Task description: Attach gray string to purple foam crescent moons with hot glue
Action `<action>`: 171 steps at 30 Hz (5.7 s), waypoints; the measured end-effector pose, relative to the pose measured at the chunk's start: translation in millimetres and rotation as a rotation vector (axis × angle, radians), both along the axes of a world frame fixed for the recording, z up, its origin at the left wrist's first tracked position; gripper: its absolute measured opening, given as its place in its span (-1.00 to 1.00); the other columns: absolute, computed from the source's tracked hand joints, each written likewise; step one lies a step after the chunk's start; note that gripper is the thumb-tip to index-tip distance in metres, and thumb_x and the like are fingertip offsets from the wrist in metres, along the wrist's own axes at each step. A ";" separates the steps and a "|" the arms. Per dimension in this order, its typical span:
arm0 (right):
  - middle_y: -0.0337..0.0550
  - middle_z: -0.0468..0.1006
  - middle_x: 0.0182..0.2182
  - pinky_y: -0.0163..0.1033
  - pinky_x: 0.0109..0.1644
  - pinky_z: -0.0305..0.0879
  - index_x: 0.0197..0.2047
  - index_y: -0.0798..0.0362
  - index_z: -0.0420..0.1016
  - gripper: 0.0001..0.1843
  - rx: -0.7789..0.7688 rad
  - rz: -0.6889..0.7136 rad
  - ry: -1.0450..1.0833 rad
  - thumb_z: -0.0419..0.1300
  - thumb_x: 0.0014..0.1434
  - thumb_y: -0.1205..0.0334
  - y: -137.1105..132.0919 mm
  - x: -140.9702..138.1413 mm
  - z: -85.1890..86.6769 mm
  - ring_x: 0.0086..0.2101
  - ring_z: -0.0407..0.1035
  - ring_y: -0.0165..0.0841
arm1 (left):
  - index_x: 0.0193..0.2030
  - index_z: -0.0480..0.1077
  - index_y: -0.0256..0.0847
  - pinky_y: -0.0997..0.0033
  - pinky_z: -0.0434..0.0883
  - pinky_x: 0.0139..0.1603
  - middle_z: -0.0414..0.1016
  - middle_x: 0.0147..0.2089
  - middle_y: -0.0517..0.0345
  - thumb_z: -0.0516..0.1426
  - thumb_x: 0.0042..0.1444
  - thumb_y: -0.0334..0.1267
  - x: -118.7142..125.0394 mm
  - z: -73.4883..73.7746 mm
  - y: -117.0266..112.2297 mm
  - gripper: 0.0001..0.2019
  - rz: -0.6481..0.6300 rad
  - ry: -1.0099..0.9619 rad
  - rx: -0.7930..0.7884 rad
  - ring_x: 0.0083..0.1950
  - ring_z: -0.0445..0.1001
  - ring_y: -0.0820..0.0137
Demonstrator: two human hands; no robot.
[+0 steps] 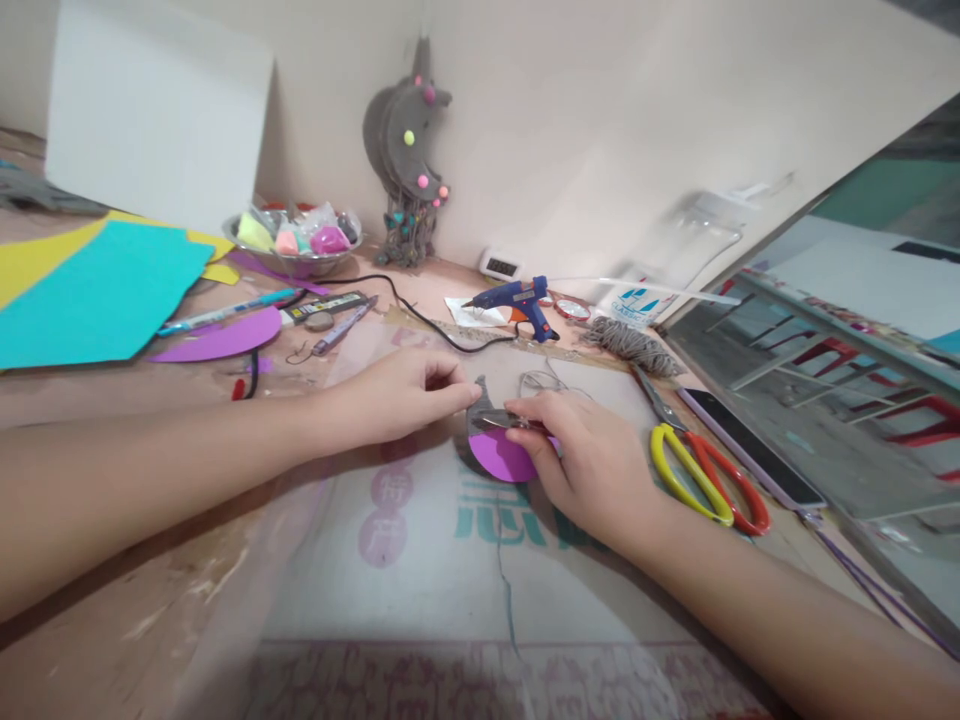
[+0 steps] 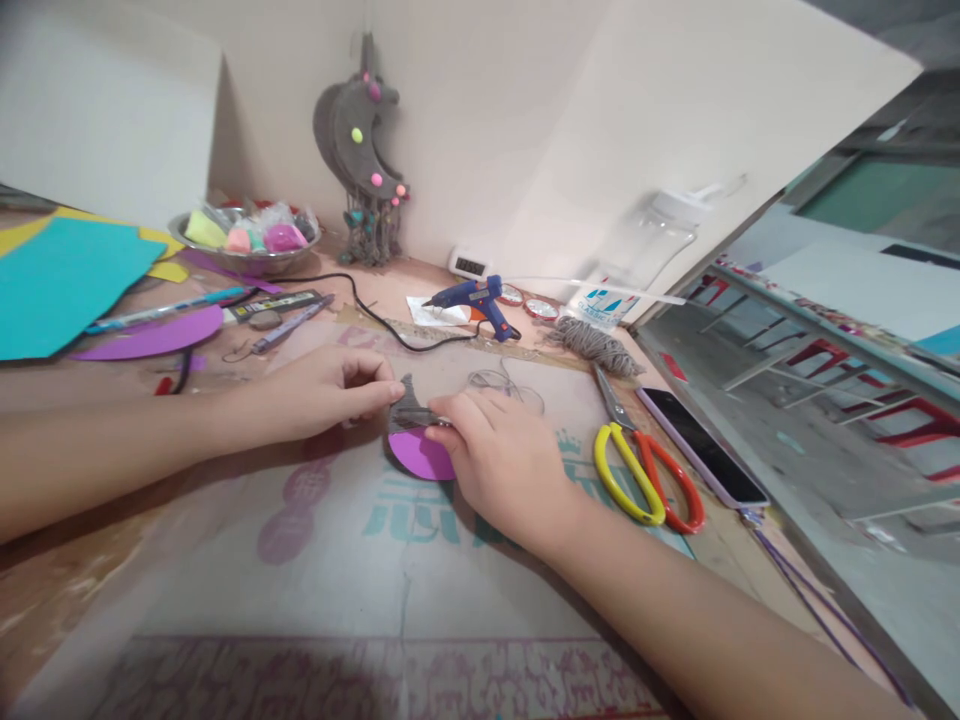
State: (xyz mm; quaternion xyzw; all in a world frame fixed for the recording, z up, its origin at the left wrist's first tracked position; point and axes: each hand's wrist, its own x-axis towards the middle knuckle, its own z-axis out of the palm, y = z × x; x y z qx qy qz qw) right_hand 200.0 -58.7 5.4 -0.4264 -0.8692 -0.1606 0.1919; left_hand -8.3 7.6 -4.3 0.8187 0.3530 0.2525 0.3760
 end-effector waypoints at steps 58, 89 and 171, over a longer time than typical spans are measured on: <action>-0.11 0.55 -0.38 -0.23 -0.27 0.24 -0.18 0.08 0.42 -0.80 -0.057 0.002 0.011 0.00 0.29 0.21 1.7 1.5 -2.2 -0.32 0.40 -0.29 | -0.49 0.30 -0.24 0.52 0.17 -0.50 0.33 -0.56 0.27 0.01 0.16 -0.10 -0.1 -1.0 1.6 -0.70 -0.019 -0.016 -0.036 -0.52 0.27 0.53; -0.20 0.56 -0.37 -0.28 -0.28 0.13 -0.28 -0.02 0.51 -0.66 -0.397 -0.212 0.278 0.04 -0.06 0.50 12.5 12.5 -3.4 -0.34 0.36 -0.33 | -0.44 0.26 -0.25 0.53 0.13 -0.55 0.24 -0.54 0.30 0.11 0.04 0.07 7.9 1.5 0.2 -0.63 0.117 -0.091 -0.265 -0.54 0.20 0.53; -0.19 0.55 -0.35 -0.24 -0.23 0.16 -0.13 -0.04 0.51 -0.56 -0.355 -0.180 0.229 0.07 -0.08 0.46 11.5 13.7 -1.9 -0.32 0.36 -0.31 | -0.39 0.25 -0.23 0.55 0.13 -0.53 0.25 -0.52 0.30 0.00 0.16 0.03 1.7 -6.6 7.4 -0.67 -0.003 -0.168 -0.235 -0.52 0.19 0.54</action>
